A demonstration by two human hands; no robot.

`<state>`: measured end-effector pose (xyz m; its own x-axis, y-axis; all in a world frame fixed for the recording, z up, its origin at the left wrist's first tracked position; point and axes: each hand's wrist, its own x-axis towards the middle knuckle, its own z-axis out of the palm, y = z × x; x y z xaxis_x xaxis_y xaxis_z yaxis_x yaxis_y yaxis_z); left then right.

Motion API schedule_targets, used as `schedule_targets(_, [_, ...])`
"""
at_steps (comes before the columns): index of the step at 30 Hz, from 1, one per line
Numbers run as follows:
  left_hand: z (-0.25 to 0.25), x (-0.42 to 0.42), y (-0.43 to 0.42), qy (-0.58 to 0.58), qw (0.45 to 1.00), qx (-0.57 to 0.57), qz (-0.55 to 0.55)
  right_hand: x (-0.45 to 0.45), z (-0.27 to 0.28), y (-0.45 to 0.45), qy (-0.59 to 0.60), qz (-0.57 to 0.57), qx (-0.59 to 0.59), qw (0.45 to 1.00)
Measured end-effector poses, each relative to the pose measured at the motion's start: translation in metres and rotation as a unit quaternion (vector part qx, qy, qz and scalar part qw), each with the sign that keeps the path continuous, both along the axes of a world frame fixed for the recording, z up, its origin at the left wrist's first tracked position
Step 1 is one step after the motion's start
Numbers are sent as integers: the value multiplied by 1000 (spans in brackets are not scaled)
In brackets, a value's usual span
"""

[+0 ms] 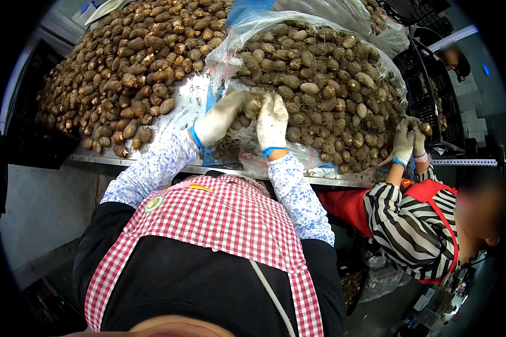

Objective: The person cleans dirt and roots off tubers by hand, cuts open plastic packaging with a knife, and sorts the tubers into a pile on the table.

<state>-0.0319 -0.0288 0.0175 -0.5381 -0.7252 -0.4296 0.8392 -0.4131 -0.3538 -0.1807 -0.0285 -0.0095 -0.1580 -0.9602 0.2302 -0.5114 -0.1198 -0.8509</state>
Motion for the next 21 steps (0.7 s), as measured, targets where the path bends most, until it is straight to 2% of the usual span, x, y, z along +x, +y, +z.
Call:
schedule_targets(1, [-1,6,7,-211,956,-170,-111,5,25,8,44,28,24,998])
schedule_targets(2, [-3,12,15,-410,829,-319,-205,8,43,14,87,56,47,993])
schedule_targets(3, [-5,13,16,-403,839,-307,-197,9,51,15,132,84,67,985])
schedule_targets(4, [-7,13,17,-395,849,-295,-189,7,34,9,119,95,-19,988])
schedule_targets(5, [-27,17,12,-377,852,-311,-189,4,22,5,36,99,-11,994])
schedule_targets(7, [-23,14,12,-383,851,-328,-150,4,18,0,-131,106,2,986])
schedule_targets(8, [-21,7,12,-407,846,-327,-111,0,13,-6,-223,107,69,966])
schedule_targets(9, [-9,2,17,-430,839,-327,-72,-1,15,-4,-258,111,102,954])
schedule_targets(10, [-5,2,18,-511,769,-383,-30,-16,-11,-6,95,113,-75,986])
schedule_targets(11, [-1,2,19,-591,688,-420,16,-30,-35,-8,434,95,-239,863])
schedule_targets(12, [-15,0,12,-710,568,-416,23,-35,-26,-4,424,148,-207,869])
schedule_targets(14, [-15,1,20,-744,495,-447,38,-43,-1,4,400,254,-140,870])
schedule_targets(15, [-15,1,24,-760,457,-459,48,-48,-1,6,417,268,-142,857])
schedule_targets(16, [-26,2,25,-739,485,-466,42,-54,-1,7,433,283,-146,843])
schedule_targets(17, [-30,0,24,-740,485,-464,42,-58,-1,6,448,297,-150,830])
schedule_targets(18, [-31,-1,24,-741,485,-463,42,-63,-17,3,470,259,-345,770])
schedule_targets(19, [-28,-2,25,-742,486,-461,43,-51,7,11,326,287,-208,876])
schedule_targets(20, [-24,-2,24,-736,501,-455,23,-40,34,21,166,301,-59,937])
schedule_targets(21, [-22,-3,26,-733,502,-458,32,-30,51,28,-2,300,93,949])
